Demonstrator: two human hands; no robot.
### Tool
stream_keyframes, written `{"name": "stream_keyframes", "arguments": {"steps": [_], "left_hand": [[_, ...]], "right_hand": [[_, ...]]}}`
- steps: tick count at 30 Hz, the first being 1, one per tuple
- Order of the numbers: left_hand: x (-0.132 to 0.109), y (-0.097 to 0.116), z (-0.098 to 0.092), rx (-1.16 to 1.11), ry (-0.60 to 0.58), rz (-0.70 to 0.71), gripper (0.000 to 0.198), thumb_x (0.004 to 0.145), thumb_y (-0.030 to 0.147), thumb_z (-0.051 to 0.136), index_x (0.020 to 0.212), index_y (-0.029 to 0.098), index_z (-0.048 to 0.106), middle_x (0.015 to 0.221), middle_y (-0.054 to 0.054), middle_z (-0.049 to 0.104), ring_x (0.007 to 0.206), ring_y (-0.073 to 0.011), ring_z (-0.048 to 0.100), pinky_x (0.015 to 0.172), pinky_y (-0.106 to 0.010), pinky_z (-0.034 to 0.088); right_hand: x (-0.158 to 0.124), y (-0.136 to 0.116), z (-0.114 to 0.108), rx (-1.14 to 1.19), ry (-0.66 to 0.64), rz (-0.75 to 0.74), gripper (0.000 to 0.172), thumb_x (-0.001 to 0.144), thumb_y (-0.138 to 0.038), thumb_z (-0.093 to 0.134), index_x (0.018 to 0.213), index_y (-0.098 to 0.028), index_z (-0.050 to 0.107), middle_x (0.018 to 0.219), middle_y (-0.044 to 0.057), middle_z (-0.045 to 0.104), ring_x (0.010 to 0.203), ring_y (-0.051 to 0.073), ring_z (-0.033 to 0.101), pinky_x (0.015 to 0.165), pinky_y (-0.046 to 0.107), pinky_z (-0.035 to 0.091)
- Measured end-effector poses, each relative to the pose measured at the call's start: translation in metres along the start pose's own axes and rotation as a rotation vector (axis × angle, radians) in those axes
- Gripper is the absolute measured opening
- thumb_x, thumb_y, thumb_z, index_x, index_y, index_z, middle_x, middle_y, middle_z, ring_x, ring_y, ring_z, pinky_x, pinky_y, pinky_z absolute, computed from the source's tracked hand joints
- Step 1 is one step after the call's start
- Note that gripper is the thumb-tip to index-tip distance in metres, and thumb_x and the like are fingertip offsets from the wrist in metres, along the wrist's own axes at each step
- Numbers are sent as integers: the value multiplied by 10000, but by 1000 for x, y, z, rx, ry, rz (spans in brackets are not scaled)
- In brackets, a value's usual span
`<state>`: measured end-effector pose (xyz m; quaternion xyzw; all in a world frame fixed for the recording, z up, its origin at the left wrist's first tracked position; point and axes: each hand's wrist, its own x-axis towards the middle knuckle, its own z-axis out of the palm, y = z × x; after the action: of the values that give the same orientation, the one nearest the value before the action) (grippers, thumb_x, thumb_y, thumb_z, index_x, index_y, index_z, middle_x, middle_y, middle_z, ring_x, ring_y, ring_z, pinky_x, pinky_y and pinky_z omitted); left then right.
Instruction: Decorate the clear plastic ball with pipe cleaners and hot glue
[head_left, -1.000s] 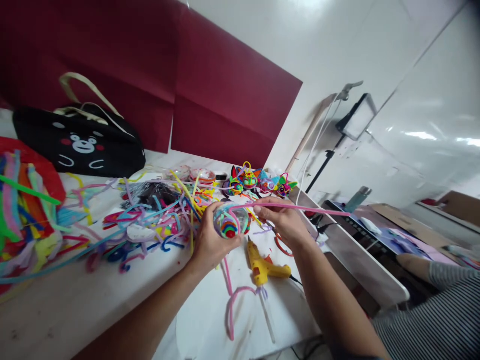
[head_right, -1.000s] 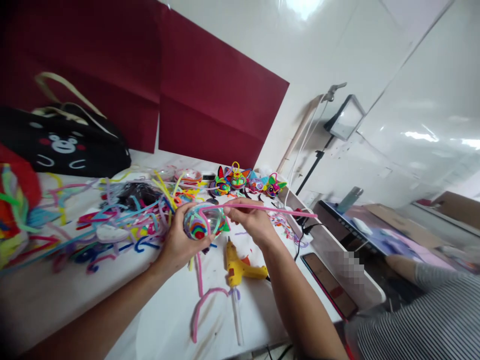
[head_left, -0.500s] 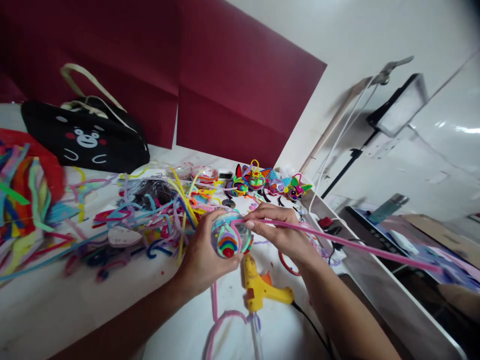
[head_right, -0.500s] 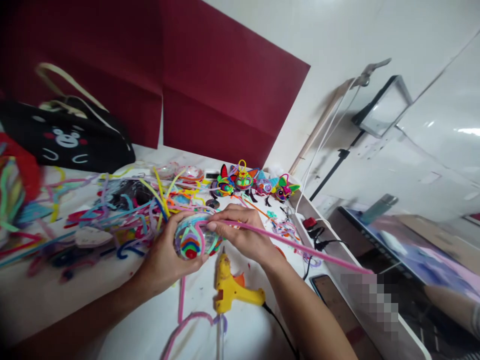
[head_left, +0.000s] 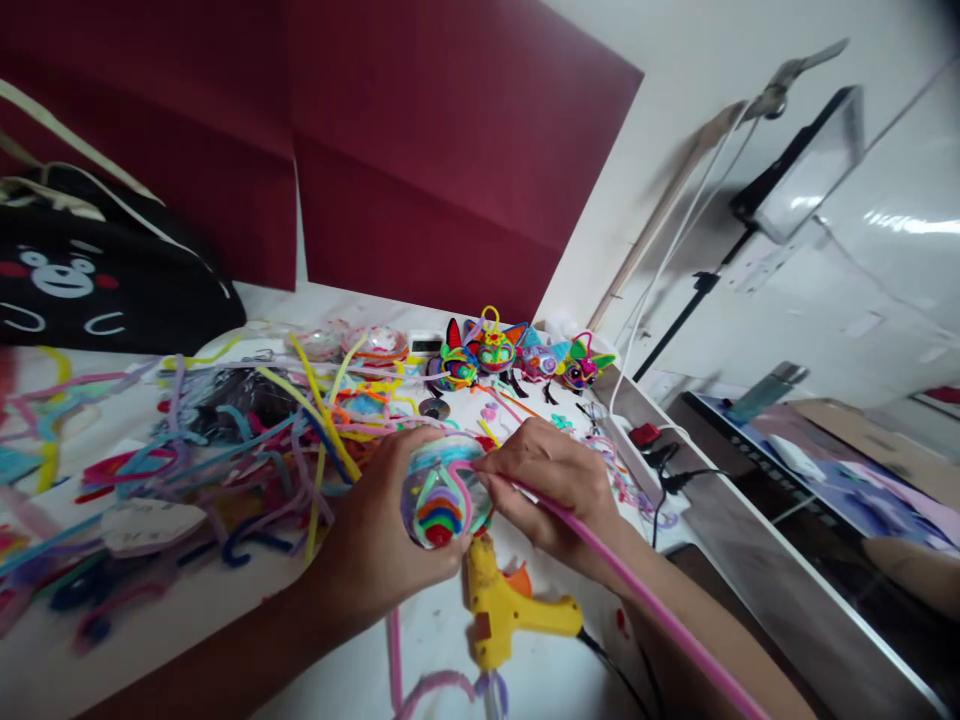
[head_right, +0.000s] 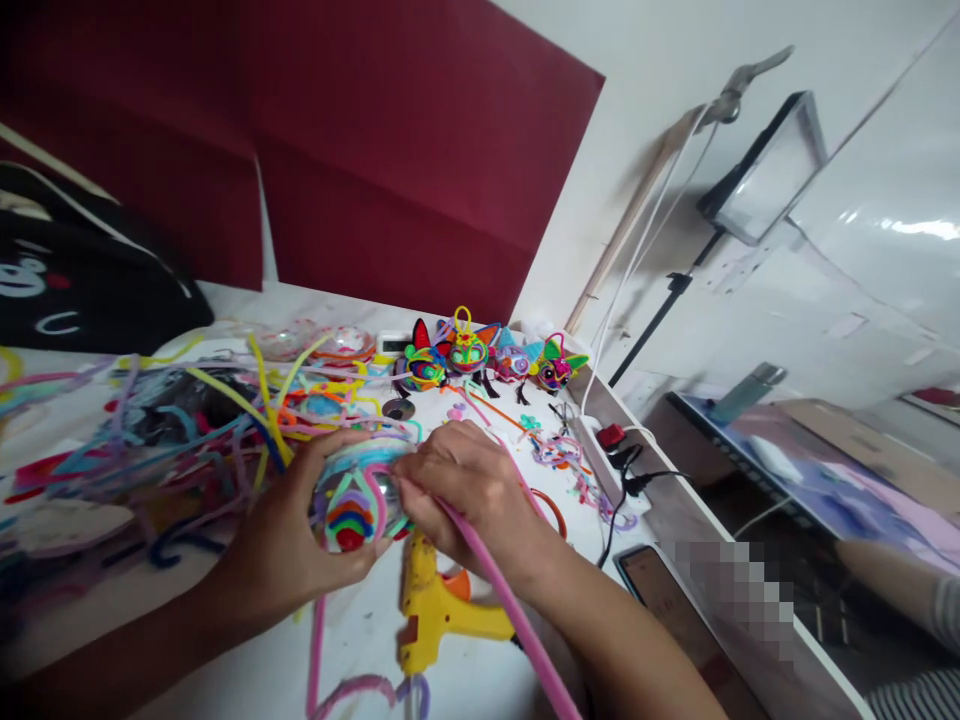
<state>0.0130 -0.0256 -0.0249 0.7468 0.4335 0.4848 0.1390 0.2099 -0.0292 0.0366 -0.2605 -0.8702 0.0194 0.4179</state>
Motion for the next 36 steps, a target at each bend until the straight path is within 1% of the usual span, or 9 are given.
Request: {"name": "stream_keyframes", "arguments": {"steps": [5,9,13,16,19,21,26,31,36], "left_hand": [[2,-7,4,-9,-7,-3,758,559,208,779,1251,281,476,1209,-93,648,1075,-324,690,893,-446,599],[2,-12,7,-20,-11,0,793,544,225,799,1262,285,467,1166,-81,654,1000,-312,707,879,-453,608],[3,-14,9,-19,-7,19,808,545,232,808,1273,297,463,1145,-71,655,968,-302,709,864,-441,616],[3,-14,9,-28,8,33,788,562,248,799,1273,301,464,1124,-67,660,946,-301,711,868,-446,617],[2,-15,9,-34,6,15,774,568,259,794,1269,307,472,1130,-67,666,938,-306,714,873,-460,617],[1,-15,9,-36,5,5,773,569,257,791,1271,308,471,1140,-70,668,954,-314,714,879,-468,616],[0,-15,9,-38,-11,-1,804,551,236,789,1280,323,461,1174,-66,659,987,-326,709,894,-477,617],[1,-13,8,-17,-24,26,780,571,229,754,1283,322,450,1173,-68,655,1001,-329,706,871,-471,625],[0,-13,8,-26,-30,21,798,560,225,762,1284,326,443,1180,-74,654,1018,-337,701,876,-480,627]], "right_hand": [[1,6,4,-40,7,-54,102,945,-97,607,908,-136,695,727,46,624,694,161,580,656,314,465],[-1,8,6,-54,-42,-51,93,950,-113,608,964,-131,698,738,53,607,699,169,537,657,327,439],[-2,8,6,-87,-99,-46,115,954,-93,591,992,-92,700,740,62,603,704,168,518,661,329,424],[0,8,5,-112,-106,-55,123,955,-83,587,893,-94,694,719,60,592,691,164,506,648,325,404],[3,6,4,-141,-143,-52,202,964,-98,588,779,-115,667,706,62,598,689,166,504,639,330,391],[5,5,3,-159,-169,-58,240,973,-95,571,749,-120,655,700,63,599,683,167,495,632,335,380],[3,2,0,-212,-207,-85,209,1008,-112,514,874,-119,675,719,58,606,699,176,481,645,353,362],[4,1,-3,-236,-247,-94,306,1033,-131,461,801,-134,660,729,60,635,702,183,484,644,369,321],[7,-2,-7,-214,-318,-78,363,1066,-167,371,858,-127,667,763,68,653,717,188,505,660,377,333]]}}
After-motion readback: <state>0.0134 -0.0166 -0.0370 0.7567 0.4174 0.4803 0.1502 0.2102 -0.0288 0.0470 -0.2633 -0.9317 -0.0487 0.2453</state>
